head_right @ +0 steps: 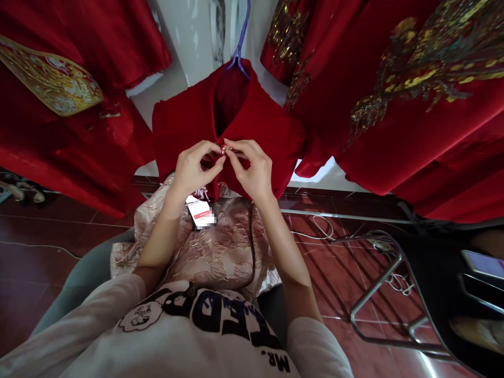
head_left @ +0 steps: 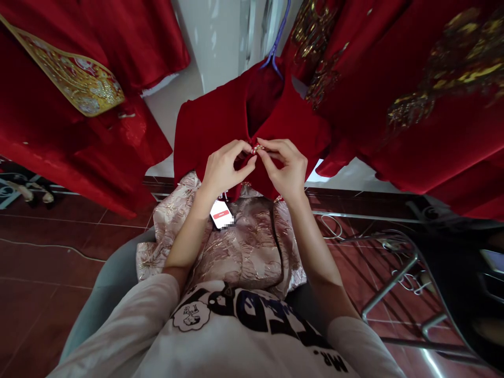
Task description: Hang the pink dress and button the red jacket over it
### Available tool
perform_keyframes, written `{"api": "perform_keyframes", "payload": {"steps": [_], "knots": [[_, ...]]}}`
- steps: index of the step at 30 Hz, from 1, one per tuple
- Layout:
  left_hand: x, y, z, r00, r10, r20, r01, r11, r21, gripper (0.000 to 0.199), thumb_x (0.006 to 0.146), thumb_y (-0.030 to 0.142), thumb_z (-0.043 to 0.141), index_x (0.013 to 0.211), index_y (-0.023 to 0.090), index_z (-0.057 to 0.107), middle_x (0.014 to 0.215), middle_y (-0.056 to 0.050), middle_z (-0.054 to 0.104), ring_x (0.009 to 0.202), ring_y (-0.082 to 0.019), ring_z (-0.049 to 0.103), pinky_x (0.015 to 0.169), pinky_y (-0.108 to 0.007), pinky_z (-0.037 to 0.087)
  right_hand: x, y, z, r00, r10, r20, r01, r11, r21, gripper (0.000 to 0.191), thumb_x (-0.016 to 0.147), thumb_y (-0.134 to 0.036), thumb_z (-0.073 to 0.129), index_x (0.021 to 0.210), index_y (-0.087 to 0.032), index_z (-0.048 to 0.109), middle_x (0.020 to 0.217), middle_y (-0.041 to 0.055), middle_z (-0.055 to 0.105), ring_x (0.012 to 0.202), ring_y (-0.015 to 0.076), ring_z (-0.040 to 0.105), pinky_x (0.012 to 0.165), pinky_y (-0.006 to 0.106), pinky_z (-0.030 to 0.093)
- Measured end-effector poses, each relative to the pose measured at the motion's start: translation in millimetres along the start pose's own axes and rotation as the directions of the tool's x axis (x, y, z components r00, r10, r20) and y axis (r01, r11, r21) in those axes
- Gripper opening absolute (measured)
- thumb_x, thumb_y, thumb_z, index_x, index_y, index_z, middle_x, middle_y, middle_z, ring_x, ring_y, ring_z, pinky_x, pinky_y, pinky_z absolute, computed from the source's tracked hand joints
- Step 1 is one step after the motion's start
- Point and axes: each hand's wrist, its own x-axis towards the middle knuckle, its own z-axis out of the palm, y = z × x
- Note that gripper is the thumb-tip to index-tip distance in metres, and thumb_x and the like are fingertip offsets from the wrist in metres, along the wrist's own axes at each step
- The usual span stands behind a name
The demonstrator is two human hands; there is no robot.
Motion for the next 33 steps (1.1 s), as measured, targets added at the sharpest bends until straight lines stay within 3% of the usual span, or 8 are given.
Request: {"api": "perform_keyframes", "payload": {"steps": [11, 20, 26, 31, 33], "knots": [[-0.5, 0.3, 7.0, 0.999, 0.013, -0.048, -0.009, 0.997, 0.081, 0.007, 0.093, 0.017, 0.062, 0.095, 0.023, 0.065, 0.094, -0.003, 0.072, 0.087, -0.019, 0.071, 0.076, -0.03, 0.056, 0.2, 3.9, 2.4, 1.0, 0.008, 0.004, -0.008, 0.998, 0.068, 0.027, 0.092, -0.045, 0.073, 0.113, -0.029, 0.075, 0.109, 0.0029, 0.071, 0.102, 0.0196, 0.073, 0.098, 0.04, 0.066], [-3.6, 3.5, 28.0, 0.972, 0.207, -0.112, -0.203, 0.978, 0.052, 0.014, 0.093, 0.015, 0.059, 0.08, 0.02, 0.058, 0.082, -0.001, 0.066, 0.08, -0.016, 0.067, 0.072, -0.027, 0.052, 10.5, 0.5, -1.5, 0.999, -0.04, 0.033, 0.04, 0.999, -0.004, 0.024, 0.097, -0.042, 0.066, 0.109, -0.025, 0.077, 0.106, 0.0034, 0.074, 0.1, 0.0185, 0.074, 0.093, 0.036, 0.066], [-3.0, 1.9, 28.4, 0.977, 0.099, -0.189, -0.122, 0.985, -0.119, 0.014, 0.091, 0.019, 0.065, 0.081, 0.019, 0.056, 0.076, 0.001, 0.06, 0.07, -0.012, 0.062, 0.068, -0.024, 0.054, 14.2, 13.4, -3.7, 0.998, 0.001, 0.065, -0.004, 0.998, 0.056, 0.025, 0.096, -0.043, 0.068, 0.111, -0.025, 0.076, 0.11, 0.0034, 0.076, 0.1, 0.0187, 0.075, 0.093, 0.037, 0.065], [-3.2, -17.4, 24.3, 0.943, -0.073, -0.326, 0.005, 0.979, -0.205, 0.013, 0.086, 0.02, 0.07, 0.087, 0.02, 0.057, 0.083, 0.001, 0.058, 0.07, -0.009, 0.059, 0.06, -0.019, 0.051, 11.1, 17.1, -4.1, 0.997, 0.02, 0.072, -0.023, 0.998, 0.051, 0.025, 0.096, -0.042, 0.067, 0.113, -0.025, 0.076, 0.112, 0.0036, 0.075, 0.103, 0.0187, 0.074, 0.095, 0.037, 0.064], [-3.0, -27.4, 22.0, 0.935, -0.158, -0.317, 0.071, 0.96, -0.27, 0.012, 0.086, 0.019, 0.068, 0.092, 0.02, 0.058, 0.084, 0.001, 0.059, 0.072, -0.009, 0.06, 0.06, -0.018, 0.052, 10.0, 16.0, -4.2, 0.997, 0.022, 0.071, -0.025, 0.999, 0.039, 0.024, 0.097, -0.041, 0.066, 0.112, -0.025, 0.076, 0.112, 0.0035, 0.075, 0.102, 0.0184, 0.074, 0.093, 0.037, 0.065]]}}
